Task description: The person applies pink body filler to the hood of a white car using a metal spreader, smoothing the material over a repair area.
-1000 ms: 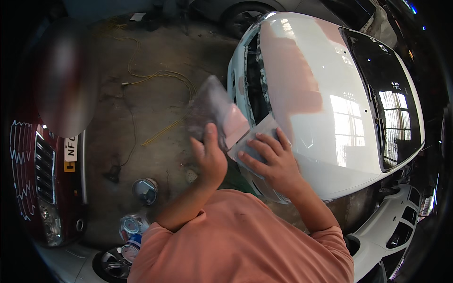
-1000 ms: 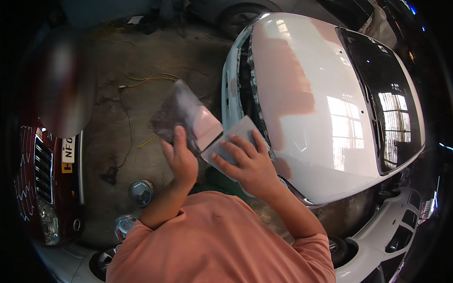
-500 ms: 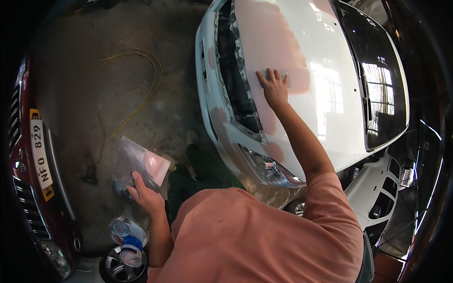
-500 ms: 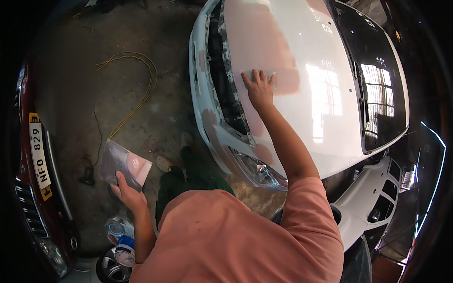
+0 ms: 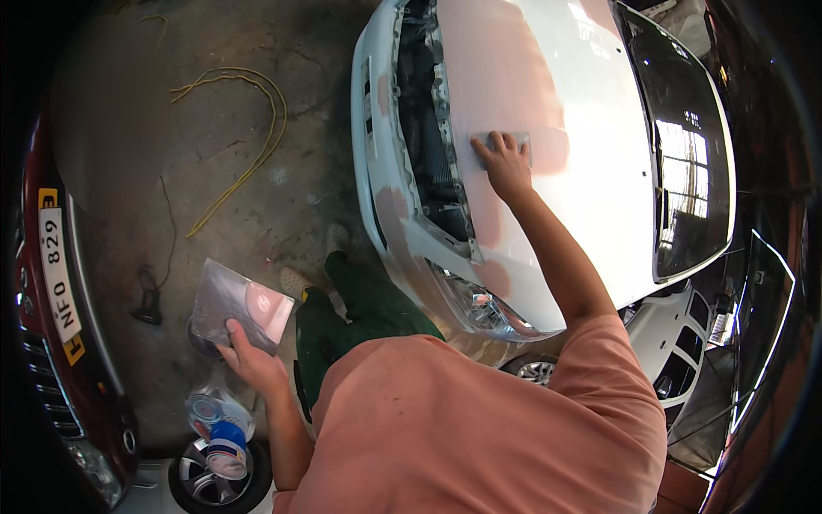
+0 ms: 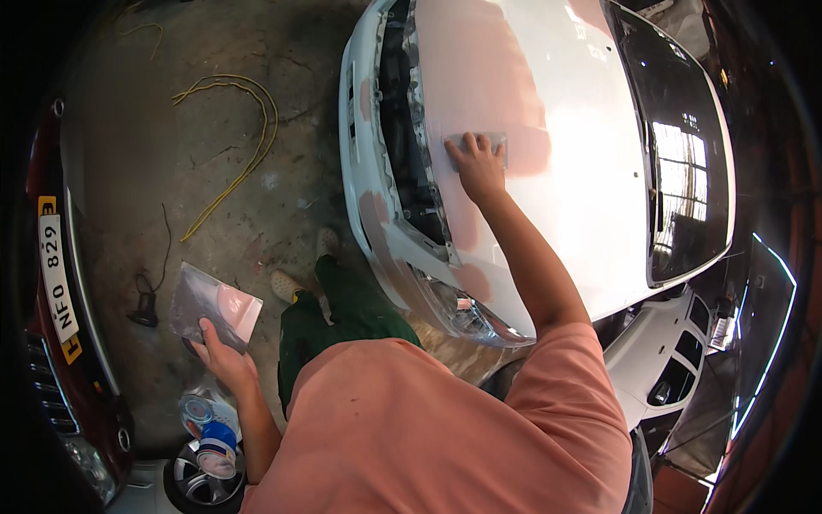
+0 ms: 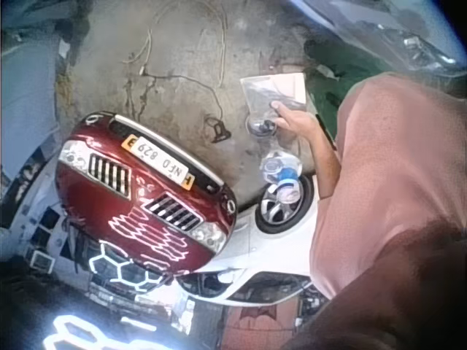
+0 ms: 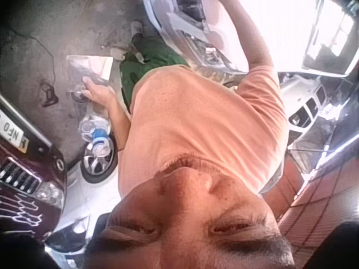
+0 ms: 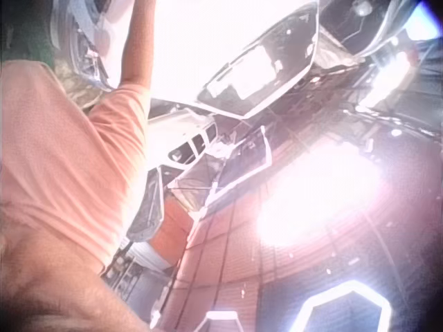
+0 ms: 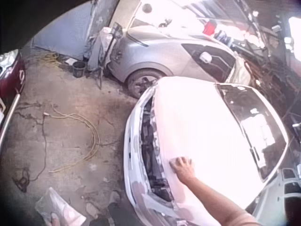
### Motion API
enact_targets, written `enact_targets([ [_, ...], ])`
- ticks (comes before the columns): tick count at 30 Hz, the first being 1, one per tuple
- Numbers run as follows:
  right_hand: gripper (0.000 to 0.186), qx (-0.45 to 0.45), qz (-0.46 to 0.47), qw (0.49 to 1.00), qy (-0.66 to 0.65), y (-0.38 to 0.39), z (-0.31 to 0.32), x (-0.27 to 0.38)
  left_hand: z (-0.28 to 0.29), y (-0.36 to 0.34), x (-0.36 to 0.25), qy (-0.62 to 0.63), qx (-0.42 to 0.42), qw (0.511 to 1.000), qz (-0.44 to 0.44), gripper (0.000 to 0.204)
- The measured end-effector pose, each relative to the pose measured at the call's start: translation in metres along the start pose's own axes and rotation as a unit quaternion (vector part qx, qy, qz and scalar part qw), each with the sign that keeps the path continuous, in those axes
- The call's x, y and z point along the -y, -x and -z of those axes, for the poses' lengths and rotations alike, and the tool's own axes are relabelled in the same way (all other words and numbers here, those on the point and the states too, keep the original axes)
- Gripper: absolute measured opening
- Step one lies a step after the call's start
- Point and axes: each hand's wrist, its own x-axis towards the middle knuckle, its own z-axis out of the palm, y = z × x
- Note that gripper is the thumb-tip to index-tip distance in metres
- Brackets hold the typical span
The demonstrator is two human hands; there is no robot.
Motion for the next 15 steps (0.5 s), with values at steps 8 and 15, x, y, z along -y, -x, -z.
enact_targets([
  [8,0.052,-0.028,-0.002,1.0,0.008,-0.013,0.0,-0.019,0.004,0.002,0.001,-0.015,-0.013,1.0,0.014,0.066],
  [15,0.053,0.002,0.037,0.999,-0.002,-0.007,0.018,-0.017,0.006,0.008,0.004,-0.011,-0.02,1.0,0.008,0.066],
])
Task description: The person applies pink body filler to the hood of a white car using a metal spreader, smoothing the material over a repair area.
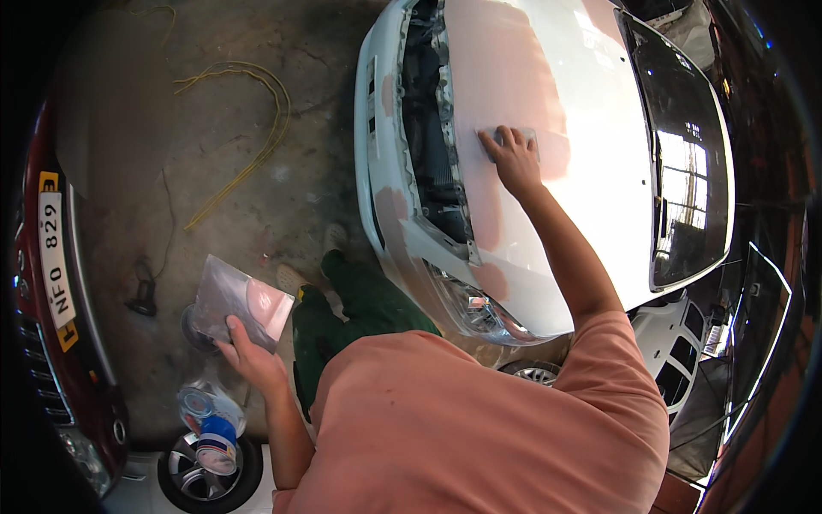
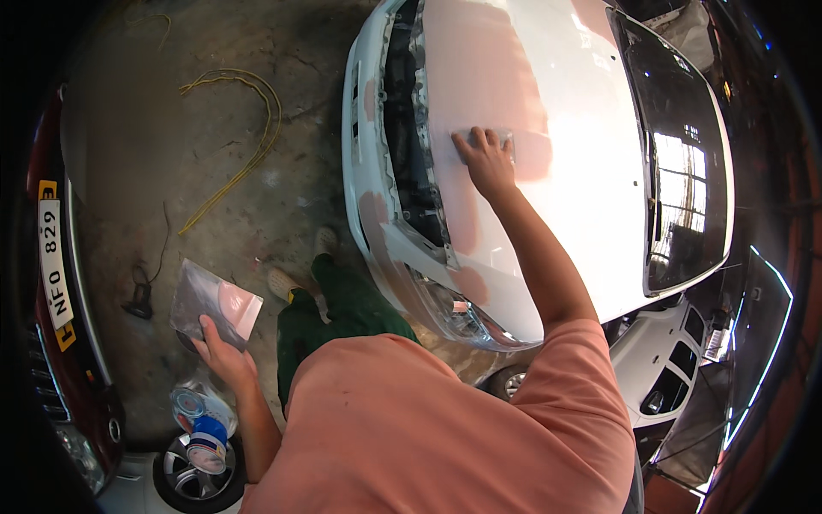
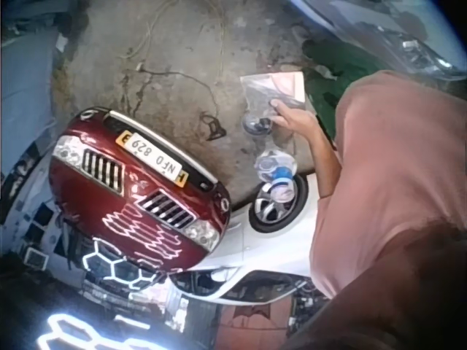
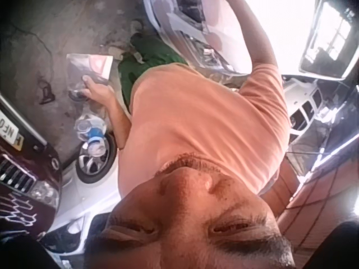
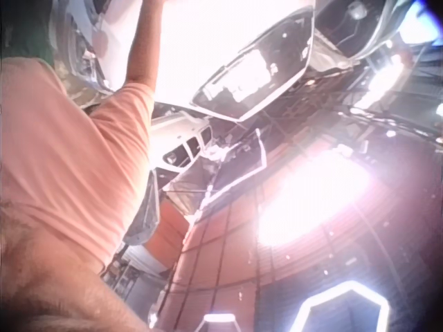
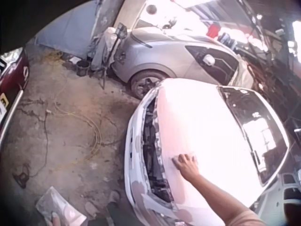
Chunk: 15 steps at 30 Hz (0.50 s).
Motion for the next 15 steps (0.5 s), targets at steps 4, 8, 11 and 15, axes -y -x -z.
enact_targets([
  [4,0.052,-0.01,0.017,0.999,0.03,-0.02,-0.01,-0.001,0.003,0.004,0.002,0.003,0.006,1.0,0.017,0.075],
  [8,0.054,0.002,0.02,0.999,0.04,-0.032,-0.011,0.003,0.007,0.007,0.004,-0.004,-0.004,1.0,0.014,0.076],
  [11,0.059,0.031,0.025,0.999,0.037,-0.03,-0.003,0.005,0.006,0.01,0.003,0.003,0.011,1.0,0.005,0.076],
  [15,0.059,0.045,0.05,0.997,0.045,-0.006,-0.003,0.005,0.007,0.015,0.005,0.022,0.029,0.999,0.003,0.076],
])
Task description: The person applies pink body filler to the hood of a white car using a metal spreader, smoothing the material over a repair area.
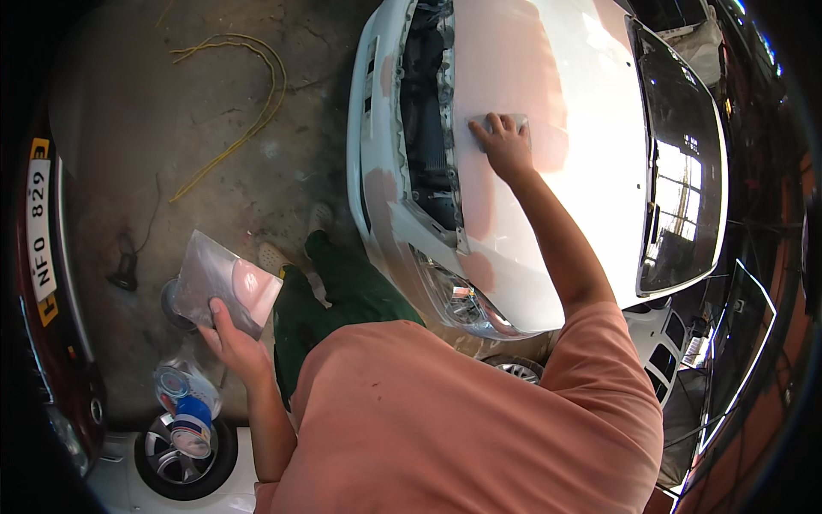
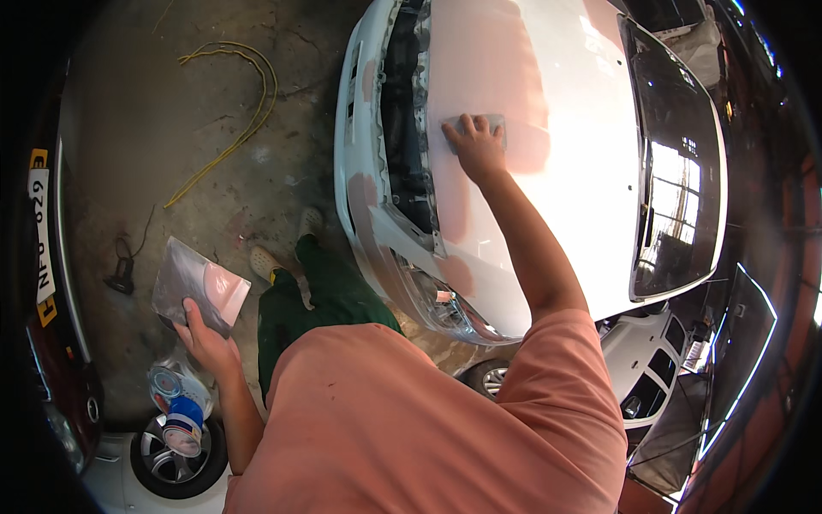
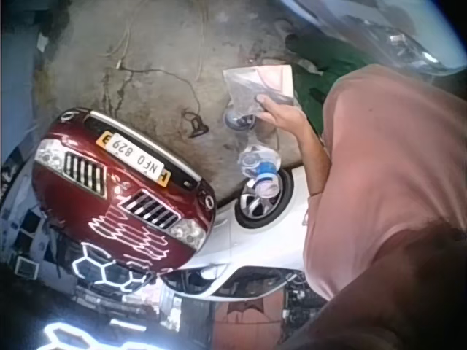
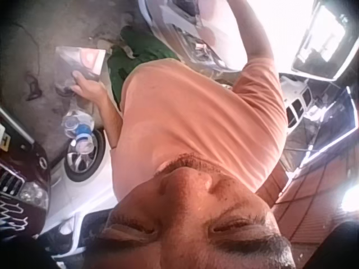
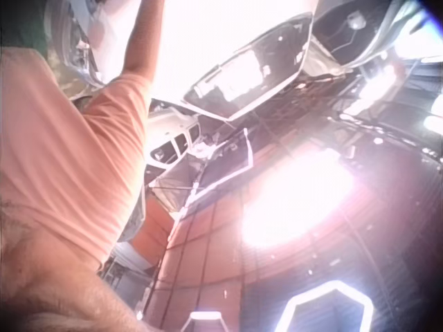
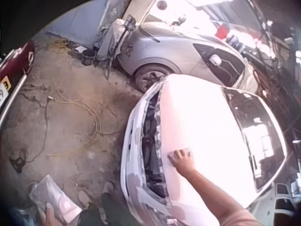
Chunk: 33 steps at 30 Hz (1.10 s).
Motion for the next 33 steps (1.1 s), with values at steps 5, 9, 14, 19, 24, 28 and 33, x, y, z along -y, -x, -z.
enact_targets([
  [5,0.054,-0.008,0.023,1.0,0.004,0.068,-0.014,0.017,0.005,0.005,0.002,0.01,0.01,1.0,0.011,0.075],
  [9,0.056,0.004,0.016,1.0,-0.009,0.139,-0.022,0.042,0.011,0.007,-0.001,0.018,0.03,0.999,0.014,0.077],
  [14,0.059,0.045,-0.01,0.999,-0.023,0.221,-0.029,0.077,0.025,0.005,-0.004,0.008,0.056,0.998,0.04,0.081],
  [19,0.068,0.045,-0.114,0.979,-0.165,0.26,0.0,0.089,0.009,0.005,0.005,0.082,0.163,0.969,0.166,0.059],
  [24,0.084,-0.151,-0.096,0.836,-0.518,0.23,0.151,0.136,-0.055,0.037,0.008,0.131,0.328,0.893,0.279,0.046],
  [28,0.082,-0.24,0.071,0.747,-0.616,0.233,0.227,0.18,-0.093,0.074,-0.002,0.154,0.428,0.832,0.316,0.037],
  [33,0.074,-0.214,0.058,0.843,-0.491,0.234,0.201,0.184,-0.092,0.075,-0.021,0.164,0.418,0.829,0.334,0.034],
])
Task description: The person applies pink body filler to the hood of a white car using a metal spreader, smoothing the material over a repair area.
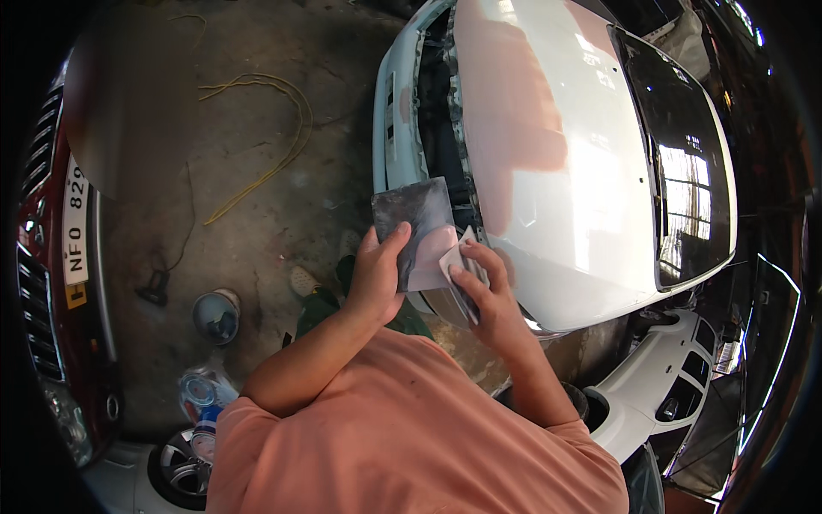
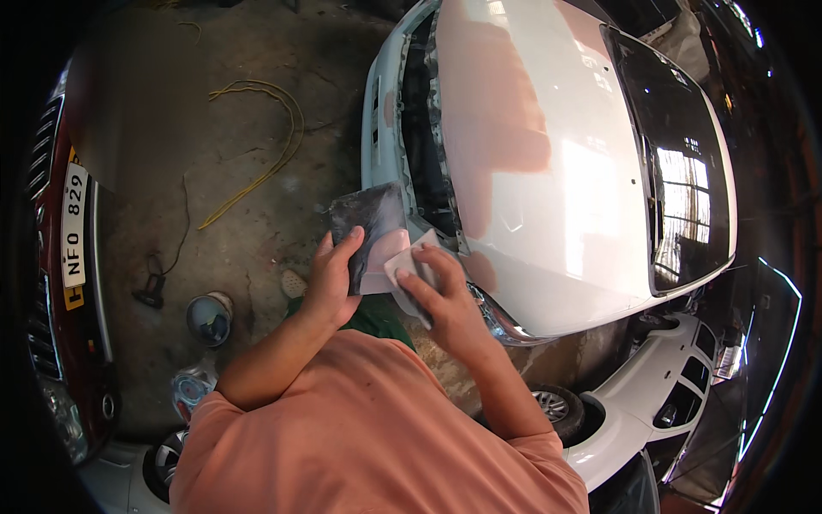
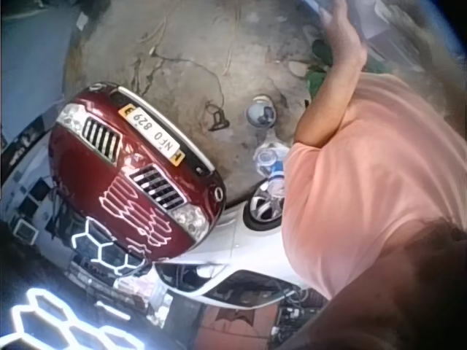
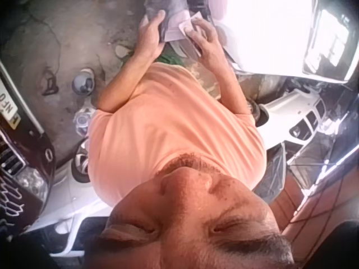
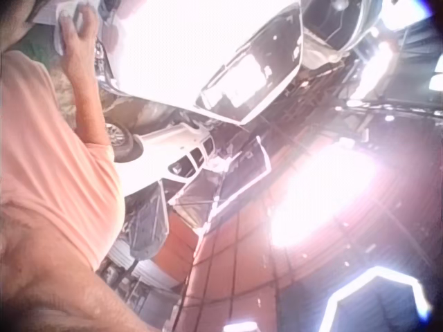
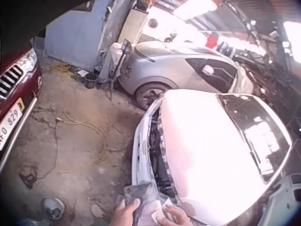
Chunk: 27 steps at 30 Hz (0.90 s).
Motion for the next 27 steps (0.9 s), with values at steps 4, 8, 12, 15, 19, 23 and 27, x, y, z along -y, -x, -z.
enact_targets([
  [4,0.07,0.03,-0.049,0.986,0.157,-0.001,0.025,-0.014,0.001,0.007,-0.027,-0.001,-0.035,0.993,-0.11,0.04],
  [8,0.059,-0.003,0.039,0.968,0.247,-0.034,0.025,0.019,0.001,0.007,-0.033,-0.094,-0.052,0.957,-0.27,0.045],
  [12,0.054,0.021,0.082,0.959,0.27,-0.061,0.019,0.032,-0.017,0.01,-0.035,-0.139,-0.067,0.927,-0.342,0.043],
  [15,0.054,0.034,0.102,0.957,0.271,-0.075,0.015,0.032,-0.012,0.008,-0.032,-0.148,-0.08,0.928,-0.334,0.045],
  [19,0.055,0.114,0.121,0.952,0.257,-0.084,0.011,0.027,-0.015,0.001,-0.038,-0.155,-0.147,0.924,-0.318,0.043],
  [23,0.058,0.199,0.043,0.94,0.272,-0.079,0.003,-0.035,-0.005,-0.015,-0.068,-0.093,-0.186,0.904,-0.374,0.048],
  [27,0.066,0.096,-0.086,0.901,0.414,-0.107,-0.014,-0.178,0.045,-0.033,-0.078,-0.08,-0.163,0.903,-0.389,0.053],
])
